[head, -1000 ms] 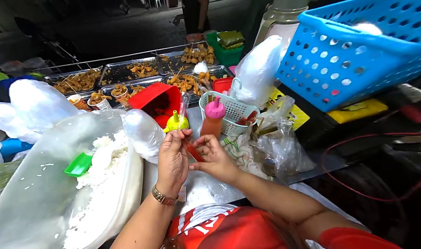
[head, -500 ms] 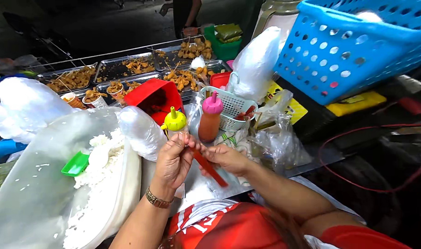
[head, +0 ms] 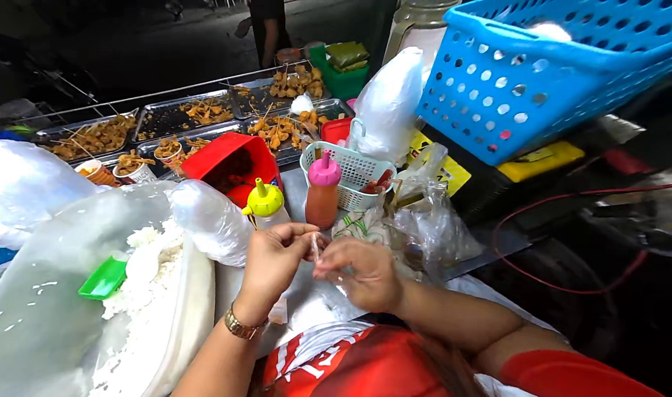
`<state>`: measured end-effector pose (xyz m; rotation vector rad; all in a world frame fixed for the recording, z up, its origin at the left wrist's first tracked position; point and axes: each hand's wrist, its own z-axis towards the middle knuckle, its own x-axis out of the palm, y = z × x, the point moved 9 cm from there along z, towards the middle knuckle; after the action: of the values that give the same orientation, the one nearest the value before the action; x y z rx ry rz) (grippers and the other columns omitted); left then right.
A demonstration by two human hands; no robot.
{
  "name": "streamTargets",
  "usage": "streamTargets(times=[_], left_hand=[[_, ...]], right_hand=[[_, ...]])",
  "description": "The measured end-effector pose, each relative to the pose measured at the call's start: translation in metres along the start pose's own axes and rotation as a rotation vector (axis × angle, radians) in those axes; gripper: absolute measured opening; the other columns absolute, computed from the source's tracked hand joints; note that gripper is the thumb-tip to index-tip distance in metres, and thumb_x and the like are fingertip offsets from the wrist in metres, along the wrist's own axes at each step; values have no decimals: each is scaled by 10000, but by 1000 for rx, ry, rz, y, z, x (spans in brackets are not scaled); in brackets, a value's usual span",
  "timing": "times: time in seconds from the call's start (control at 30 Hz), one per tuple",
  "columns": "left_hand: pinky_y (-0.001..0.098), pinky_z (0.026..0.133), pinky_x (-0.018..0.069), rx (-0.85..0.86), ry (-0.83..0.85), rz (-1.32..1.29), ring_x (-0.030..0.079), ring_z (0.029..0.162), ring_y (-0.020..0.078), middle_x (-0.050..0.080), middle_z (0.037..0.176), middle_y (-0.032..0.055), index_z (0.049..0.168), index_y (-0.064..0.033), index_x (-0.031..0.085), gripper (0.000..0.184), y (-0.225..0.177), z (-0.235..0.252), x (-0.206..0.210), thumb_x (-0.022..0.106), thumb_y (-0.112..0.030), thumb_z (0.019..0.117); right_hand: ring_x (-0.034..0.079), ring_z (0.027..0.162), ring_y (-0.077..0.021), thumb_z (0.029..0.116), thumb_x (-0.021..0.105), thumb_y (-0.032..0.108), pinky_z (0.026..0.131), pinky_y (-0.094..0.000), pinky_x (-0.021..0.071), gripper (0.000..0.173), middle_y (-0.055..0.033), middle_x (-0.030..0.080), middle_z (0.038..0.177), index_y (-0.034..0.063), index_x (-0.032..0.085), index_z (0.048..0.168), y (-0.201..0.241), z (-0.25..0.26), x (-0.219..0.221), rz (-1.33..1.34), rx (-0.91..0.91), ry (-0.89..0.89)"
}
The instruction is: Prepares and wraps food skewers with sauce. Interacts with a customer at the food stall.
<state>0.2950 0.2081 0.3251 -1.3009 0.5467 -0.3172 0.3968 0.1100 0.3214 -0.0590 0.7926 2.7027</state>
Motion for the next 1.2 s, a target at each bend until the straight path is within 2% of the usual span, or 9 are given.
streamTargets(times=[0.1,0.23,0.33,0.5,0.63,0.73,0.93,1.07,1.2], left_hand=[[221,736,605,110,67,-269,714,750,52,760,823,-10,927,-61,773,137,-9,-2,-5,678,32,894],[182,805,568,275,351,-249,670,860,-8,735,902,-106,928,-194,801,63,-18,-6,-9,744,-221,932],[181,786,541,288,323,3,653,827,-16,726,865,-108,949,-108,766,76,-17,-12,-10,693,-126,946],[159,537,498,-239,16,-206,604,556,20,711,712,-4,895,-18,701,164,26,-15,-10,571,62,957],[163,470,476,-355,-183,-301,590,510,33,684,672,20,928,20,704,160,49,-22,-8,559,69,972],[158,453,432,-409,-239,-417,558,517,31,680,708,36,992,29,726,118,62,-32,-5,609,18,981],[203,560,538,-552,-259,-630,709,746,108,750,939,94,1116,-21,706,151,69,-43,13,601,-68,1017],[213,583,532,-523,-315,-674,675,694,101,730,860,84,1083,-20,689,116,69,-43,17,638,-21,979],[170,501,451,-429,-385,-699,576,569,65,647,726,66,995,-30,531,181,68,-40,11,627,105,922]], right_hand=[[674,838,21,974,640,29,757,-171,580,91,79,715,938,108,679,993,-30,-12,28,560,374,-19],[651,718,10,1011,500,76,667,-180,544,257,93,724,830,161,725,921,-61,-2,42,930,763,70],[635,715,10,969,575,0,691,-181,544,221,72,710,804,64,762,869,-71,16,20,666,730,70],[663,765,-13,854,772,6,717,-176,576,14,-13,711,832,-5,773,862,-57,32,2,161,523,65],[677,794,-130,915,698,67,764,-223,558,114,-105,706,804,-10,762,861,-16,19,22,-270,36,104],[672,824,-187,958,657,76,805,-248,549,134,-109,699,816,18,748,879,-7,-5,30,-421,-124,100],[689,826,-175,972,654,109,799,-227,560,143,-108,717,849,20,758,932,-14,-9,10,-603,-93,77],[701,824,-195,950,613,134,761,-258,571,156,-123,721,875,20,712,912,-13,-4,12,-669,-36,86],[659,819,-173,955,579,112,752,-231,551,152,-137,672,890,2,663,892,-23,-7,14,-540,124,73]])
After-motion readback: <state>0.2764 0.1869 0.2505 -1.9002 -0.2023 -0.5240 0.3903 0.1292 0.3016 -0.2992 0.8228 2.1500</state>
